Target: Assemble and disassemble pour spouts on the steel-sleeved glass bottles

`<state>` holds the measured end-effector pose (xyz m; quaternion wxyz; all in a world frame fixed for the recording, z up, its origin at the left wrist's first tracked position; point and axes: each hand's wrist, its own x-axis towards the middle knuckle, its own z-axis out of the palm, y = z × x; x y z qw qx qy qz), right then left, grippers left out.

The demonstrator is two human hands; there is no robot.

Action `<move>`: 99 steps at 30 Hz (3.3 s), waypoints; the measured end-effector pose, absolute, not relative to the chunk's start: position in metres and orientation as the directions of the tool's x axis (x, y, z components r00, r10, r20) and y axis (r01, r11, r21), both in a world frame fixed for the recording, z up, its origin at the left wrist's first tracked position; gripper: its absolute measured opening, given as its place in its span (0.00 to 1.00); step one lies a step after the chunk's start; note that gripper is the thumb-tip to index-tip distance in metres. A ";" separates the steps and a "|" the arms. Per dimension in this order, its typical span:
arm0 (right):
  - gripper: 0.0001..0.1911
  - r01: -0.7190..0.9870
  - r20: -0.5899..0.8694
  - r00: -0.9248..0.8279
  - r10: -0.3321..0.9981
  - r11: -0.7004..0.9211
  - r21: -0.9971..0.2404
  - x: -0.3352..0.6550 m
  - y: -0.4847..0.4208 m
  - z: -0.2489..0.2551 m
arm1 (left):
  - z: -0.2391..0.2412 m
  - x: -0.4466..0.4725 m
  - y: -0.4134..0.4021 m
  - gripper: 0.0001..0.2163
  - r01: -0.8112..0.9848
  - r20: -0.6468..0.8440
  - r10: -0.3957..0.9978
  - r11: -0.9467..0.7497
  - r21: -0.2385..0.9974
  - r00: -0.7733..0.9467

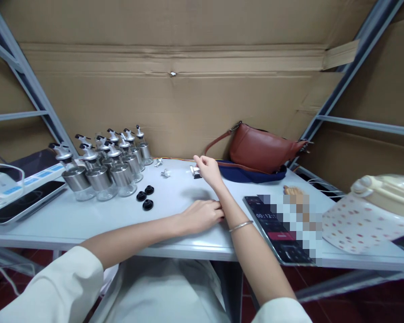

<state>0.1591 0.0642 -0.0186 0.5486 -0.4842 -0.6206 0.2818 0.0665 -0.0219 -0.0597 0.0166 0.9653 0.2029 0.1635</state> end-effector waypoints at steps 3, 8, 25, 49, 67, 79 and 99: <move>0.25 0.274 0.412 0.085 0.907 0.377 -0.885 0.159 0.062 -0.017 | -0.044 0.045 -0.019 0.08 0.375 0.446 0.432 -0.902 0.215 0.784; 0.23 0.152 0.271 -0.183 0.945 0.299 -0.942 0.151 0.052 -0.016 | -0.026 0.002 0.013 0.05 0.425 0.694 0.653 -0.745 0.514 0.304; 0.21 0.086 0.211 -0.333 0.919 0.252 -0.964 0.139 0.041 -0.015 | -0.042 -0.022 0.047 0.04 0.441 0.654 0.690 -0.714 0.544 0.311; 0.17 0.053 0.404 -0.112 0.908 0.411 -0.910 0.138 0.048 -0.017 | -0.038 -0.021 0.053 0.11 0.107 0.486 0.854 -0.509 0.854 0.185; 0.18 0.040 0.443 -0.238 0.864 0.465 -0.885 0.134 0.044 -0.019 | -0.043 -0.017 0.046 0.12 0.244 0.618 0.778 -0.625 0.741 0.113; 0.20 0.125 0.448 -0.270 0.852 0.492 -0.861 0.133 0.047 -0.021 | -0.040 -0.019 0.043 0.15 0.335 0.617 0.779 -0.615 0.714 0.113; 0.17 0.129 0.414 -0.086 0.906 0.422 -0.897 0.139 0.050 -0.020 | -0.046 -0.013 0.040 0.21 0.167 0.645 0.718 -0.692 0.703 0.261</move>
